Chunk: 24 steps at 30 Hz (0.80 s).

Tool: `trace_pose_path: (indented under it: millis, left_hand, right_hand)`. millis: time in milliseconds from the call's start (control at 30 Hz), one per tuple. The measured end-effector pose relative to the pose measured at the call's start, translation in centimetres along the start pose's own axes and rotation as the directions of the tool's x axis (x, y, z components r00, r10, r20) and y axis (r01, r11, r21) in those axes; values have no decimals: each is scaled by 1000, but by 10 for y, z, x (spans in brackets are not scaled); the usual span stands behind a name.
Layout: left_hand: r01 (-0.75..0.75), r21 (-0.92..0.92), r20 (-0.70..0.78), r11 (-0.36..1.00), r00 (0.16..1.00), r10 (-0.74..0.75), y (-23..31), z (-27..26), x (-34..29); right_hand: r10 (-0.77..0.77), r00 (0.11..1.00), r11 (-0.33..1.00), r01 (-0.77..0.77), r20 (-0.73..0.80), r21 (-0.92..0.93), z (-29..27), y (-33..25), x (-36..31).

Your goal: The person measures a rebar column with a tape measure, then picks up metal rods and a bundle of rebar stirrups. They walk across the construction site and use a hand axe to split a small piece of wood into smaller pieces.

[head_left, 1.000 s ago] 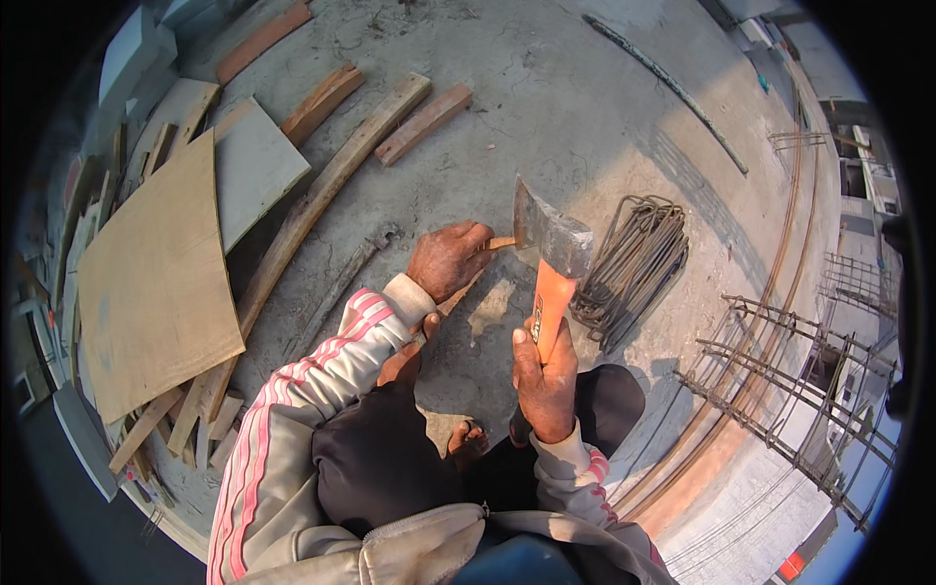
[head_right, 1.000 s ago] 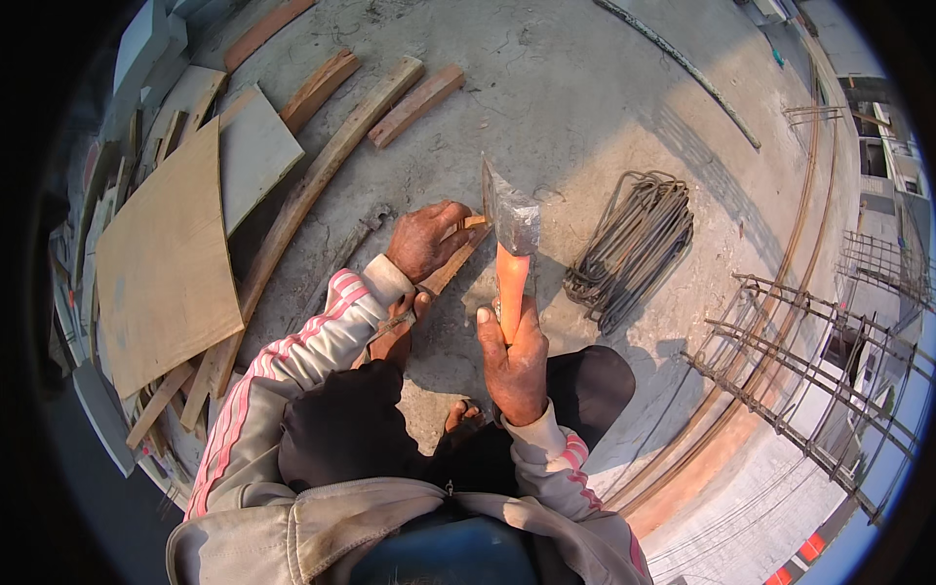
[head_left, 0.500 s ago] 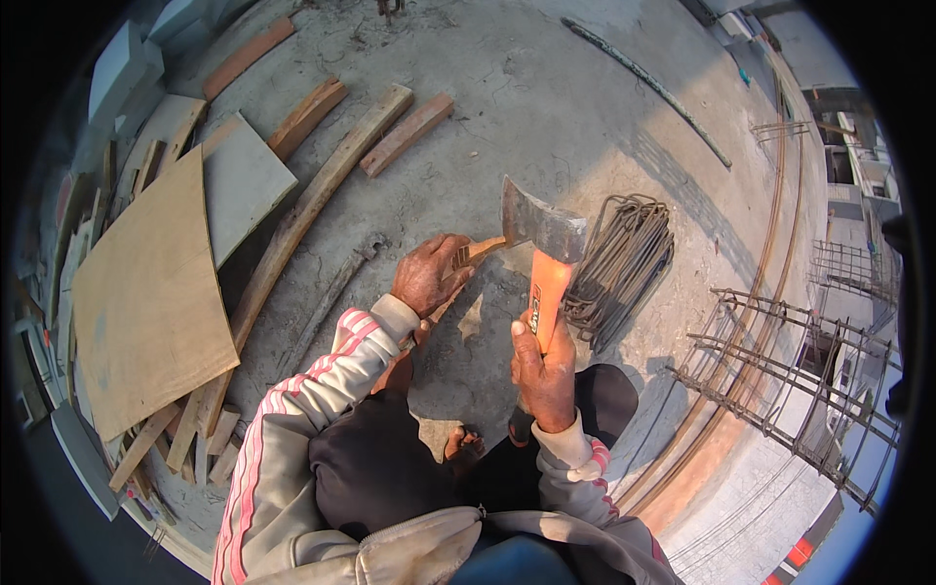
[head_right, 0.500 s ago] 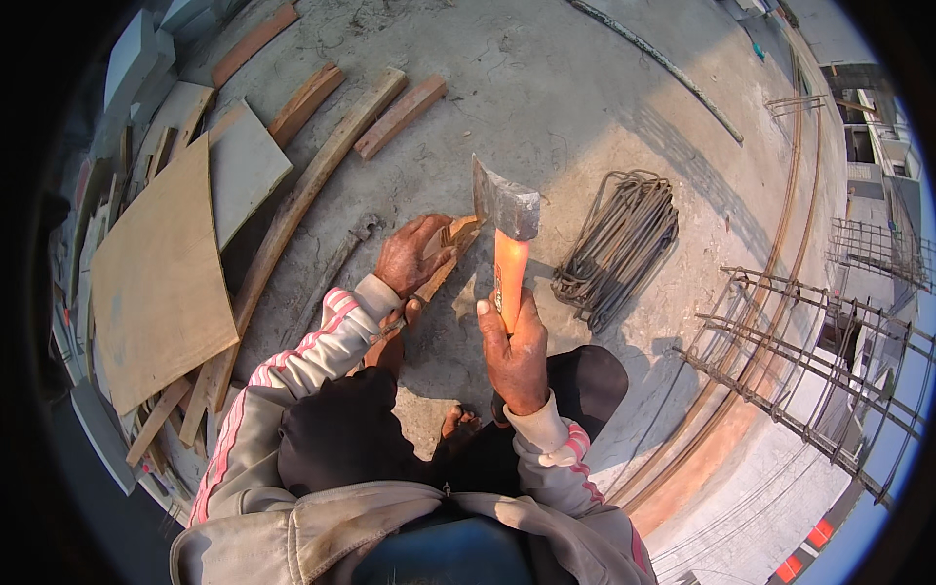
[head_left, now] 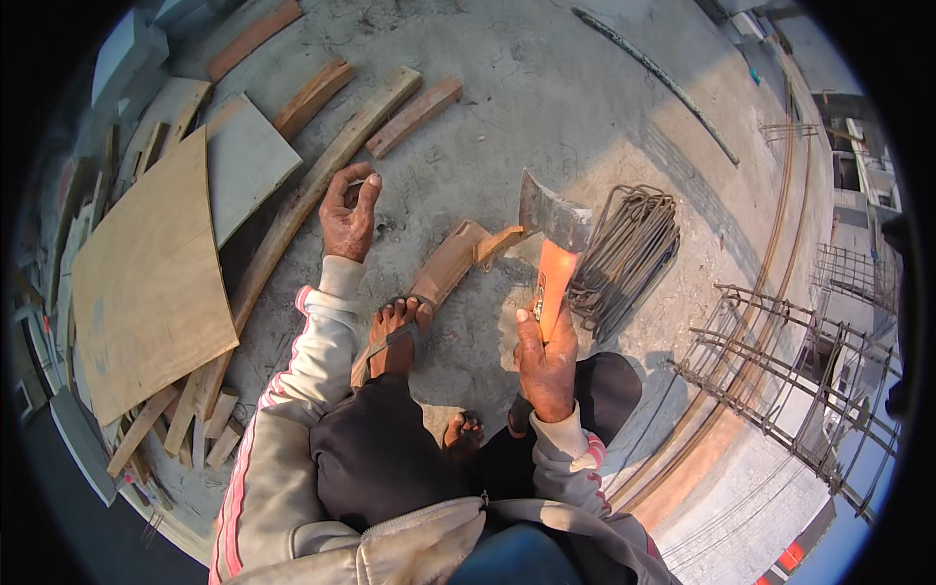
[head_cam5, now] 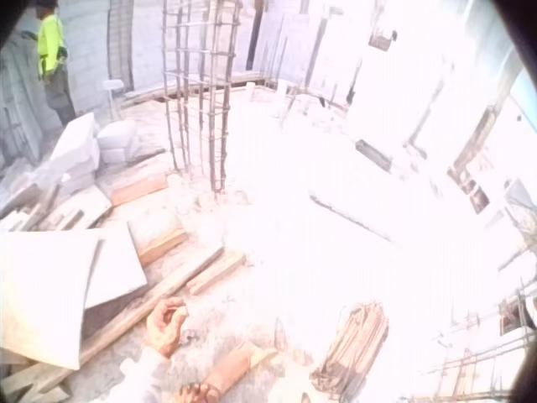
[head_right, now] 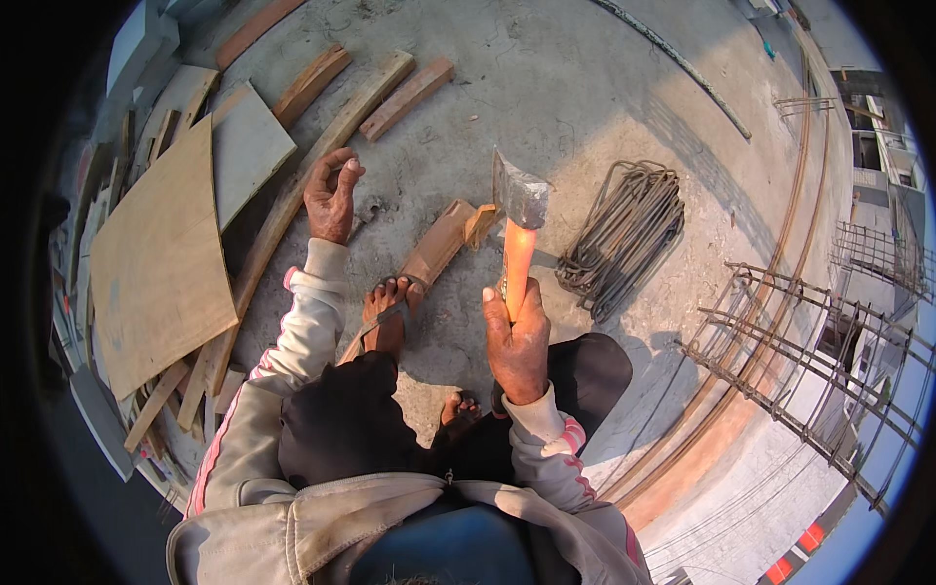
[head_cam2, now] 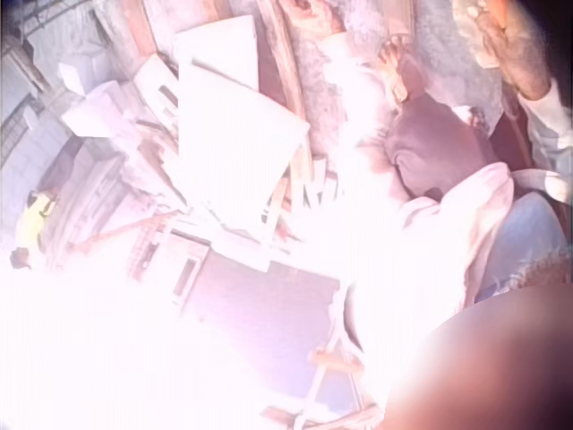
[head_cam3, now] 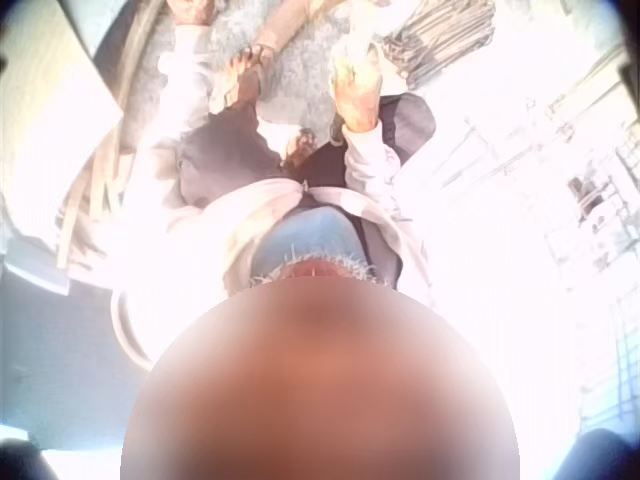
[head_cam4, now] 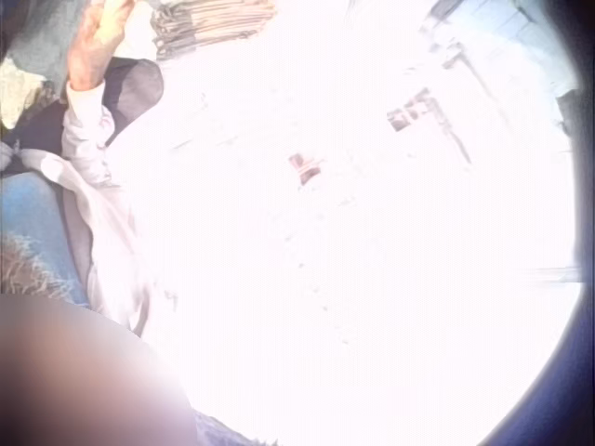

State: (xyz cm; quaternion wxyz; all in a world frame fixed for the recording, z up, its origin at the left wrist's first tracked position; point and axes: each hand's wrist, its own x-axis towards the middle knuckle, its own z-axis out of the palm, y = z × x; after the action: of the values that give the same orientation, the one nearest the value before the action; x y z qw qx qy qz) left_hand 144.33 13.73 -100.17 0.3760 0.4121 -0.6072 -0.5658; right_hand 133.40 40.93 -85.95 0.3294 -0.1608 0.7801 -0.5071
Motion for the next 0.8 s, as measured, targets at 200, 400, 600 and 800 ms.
trace_pose_path:
  millis: [200, 400, 600, 800]
  left_hand:
    - [15, -57, 6, 998, 1000, -15, -6, 1, -10]
    - [-7, -9, 32, 1000, 999, 7, 3, 4, -5]
    - [-77, -10, 109, 997, 991, 78, 3, 23, -13]
    - [-21, -8, 60, 1000, 998, 21, -1, 7, -12]
  right_hand:
    - [-113, 975, 955, 160, -193, 249, -26, -33, -29]
    - [-111, 986, 994, 107, -123, -34, 10, 0, -1]
    - [-86, 996, 995, 86, -13, 55, 3, 1, 3]
    - [-519, 795, 699, 606, -314, 378, -37, -72, -18]
